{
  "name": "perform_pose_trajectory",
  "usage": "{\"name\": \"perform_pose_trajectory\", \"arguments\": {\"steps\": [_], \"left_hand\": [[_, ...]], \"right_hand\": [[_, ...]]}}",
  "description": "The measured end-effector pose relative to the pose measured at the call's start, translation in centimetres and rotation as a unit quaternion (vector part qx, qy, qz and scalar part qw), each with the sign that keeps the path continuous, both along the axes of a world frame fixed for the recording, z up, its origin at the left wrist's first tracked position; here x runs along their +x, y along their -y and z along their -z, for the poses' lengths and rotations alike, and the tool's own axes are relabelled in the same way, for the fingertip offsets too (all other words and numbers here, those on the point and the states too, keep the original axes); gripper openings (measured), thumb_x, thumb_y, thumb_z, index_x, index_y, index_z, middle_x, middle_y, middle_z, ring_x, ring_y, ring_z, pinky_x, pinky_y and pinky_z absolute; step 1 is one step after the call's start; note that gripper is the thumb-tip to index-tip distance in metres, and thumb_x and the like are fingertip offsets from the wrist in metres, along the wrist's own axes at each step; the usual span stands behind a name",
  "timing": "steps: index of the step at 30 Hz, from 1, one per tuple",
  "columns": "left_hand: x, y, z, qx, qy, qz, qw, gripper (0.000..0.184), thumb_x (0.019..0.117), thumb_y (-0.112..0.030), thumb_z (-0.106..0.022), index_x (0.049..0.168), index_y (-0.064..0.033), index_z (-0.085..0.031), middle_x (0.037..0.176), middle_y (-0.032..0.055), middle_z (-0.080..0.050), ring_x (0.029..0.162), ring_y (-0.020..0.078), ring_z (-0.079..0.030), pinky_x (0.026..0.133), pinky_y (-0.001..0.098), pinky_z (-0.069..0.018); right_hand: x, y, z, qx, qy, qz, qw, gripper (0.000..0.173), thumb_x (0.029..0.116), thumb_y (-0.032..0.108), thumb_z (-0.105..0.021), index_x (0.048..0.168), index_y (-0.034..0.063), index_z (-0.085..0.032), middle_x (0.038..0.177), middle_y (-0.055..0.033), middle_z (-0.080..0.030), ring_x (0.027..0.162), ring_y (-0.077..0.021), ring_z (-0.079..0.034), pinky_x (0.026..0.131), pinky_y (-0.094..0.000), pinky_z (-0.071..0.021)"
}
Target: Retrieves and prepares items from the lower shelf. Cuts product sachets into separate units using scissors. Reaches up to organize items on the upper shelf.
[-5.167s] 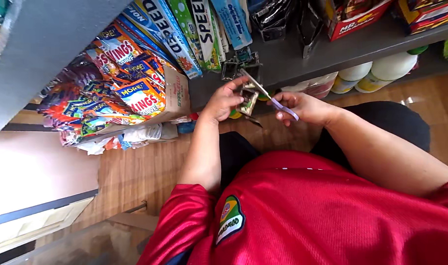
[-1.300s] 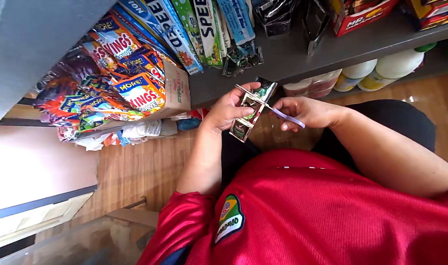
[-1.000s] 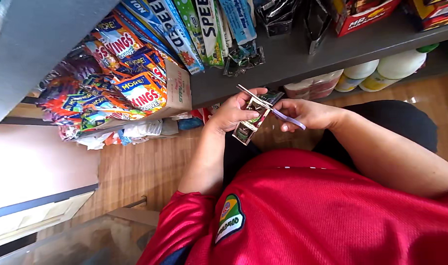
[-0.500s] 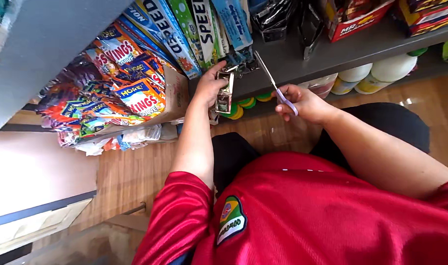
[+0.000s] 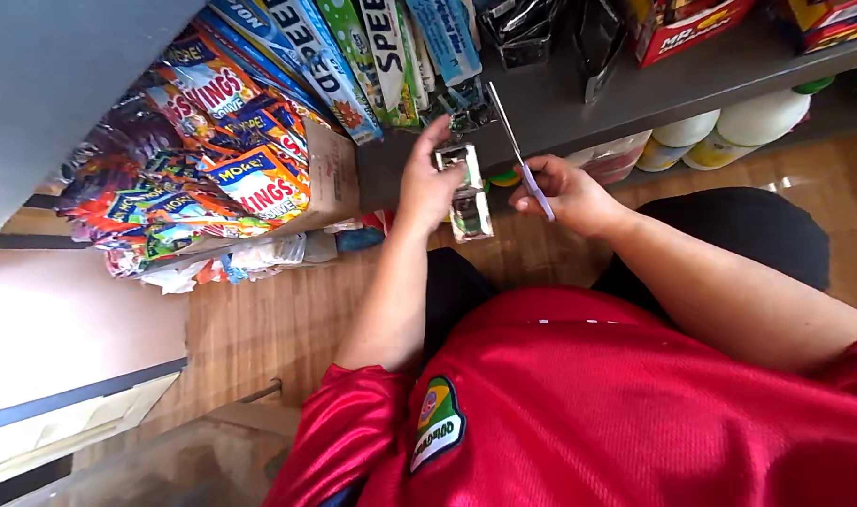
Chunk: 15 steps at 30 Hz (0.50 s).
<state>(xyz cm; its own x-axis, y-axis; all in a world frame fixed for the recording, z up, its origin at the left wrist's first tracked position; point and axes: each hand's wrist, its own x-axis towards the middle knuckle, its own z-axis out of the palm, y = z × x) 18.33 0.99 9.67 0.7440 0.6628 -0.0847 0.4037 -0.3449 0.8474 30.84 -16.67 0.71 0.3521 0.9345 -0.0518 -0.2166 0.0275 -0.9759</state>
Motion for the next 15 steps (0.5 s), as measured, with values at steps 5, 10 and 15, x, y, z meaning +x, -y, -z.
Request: {"name": "perform_pose_trajectory", "arguments": {"steps": [5,10,15], "left_hand": [[1.0,4.3,1.8,0.01,0.056,0.074,0.996,0.062,0.0876,0.004,-0.066,0.147,-0.0028,-0.05,0.15,0.0166,-0.048,0.134,0.0195,-0.052,0.106,0.0345,-0.049],[1.0,6.4,2.2,-0.1,0.081,0.091,0.988,0.078,0.0881,0.011,-0.066,0.157,-0.007,-0.035,0.153,0.0161,-0.044,0.113,0.0196,-0.067,0.091,0.035,-0.0601],[0.4,5.8,1.8,-0.091,0.052,0.072,0.992,0.052,0.0907,0.01,-0.062,0.141,-0.0014,-0.056,0.14,0.0137,-0.058,0.098,0.013,-0.069,0.086,0.0302,-0.0594]], "right_hand": [[-0.9,0.0,-0.5,-0.012,-0.008,0.043,0.999,0.047,0.0849,0.001,-0.077,0.127,0.0015,-0.055,0.094,-0.0039,-0.072,0.076,-0.0053,-0.068,0.072,-0.0232,-0.0585],[-0.2,0.2,-0.9,-0.013,-0.058,0.157,0.986,0.047,0.0869,0.002,-0.075,0.128,0.0033,-0.052,0.089,-0.0016,-0.071,0.072,-0.0063,-0.067,0.068,-0.0251,-0.0591],[0.9,0.6,-1.1,0.037,-0.077,0.15,0.985,0.047,0.0885,0.001,-0.071,0.13,0.0043,-0.049,0.091,-0.0008,-0.071,0.071,-0.0094,-0.069,0.067,-0.0266,-0.0611]]}}
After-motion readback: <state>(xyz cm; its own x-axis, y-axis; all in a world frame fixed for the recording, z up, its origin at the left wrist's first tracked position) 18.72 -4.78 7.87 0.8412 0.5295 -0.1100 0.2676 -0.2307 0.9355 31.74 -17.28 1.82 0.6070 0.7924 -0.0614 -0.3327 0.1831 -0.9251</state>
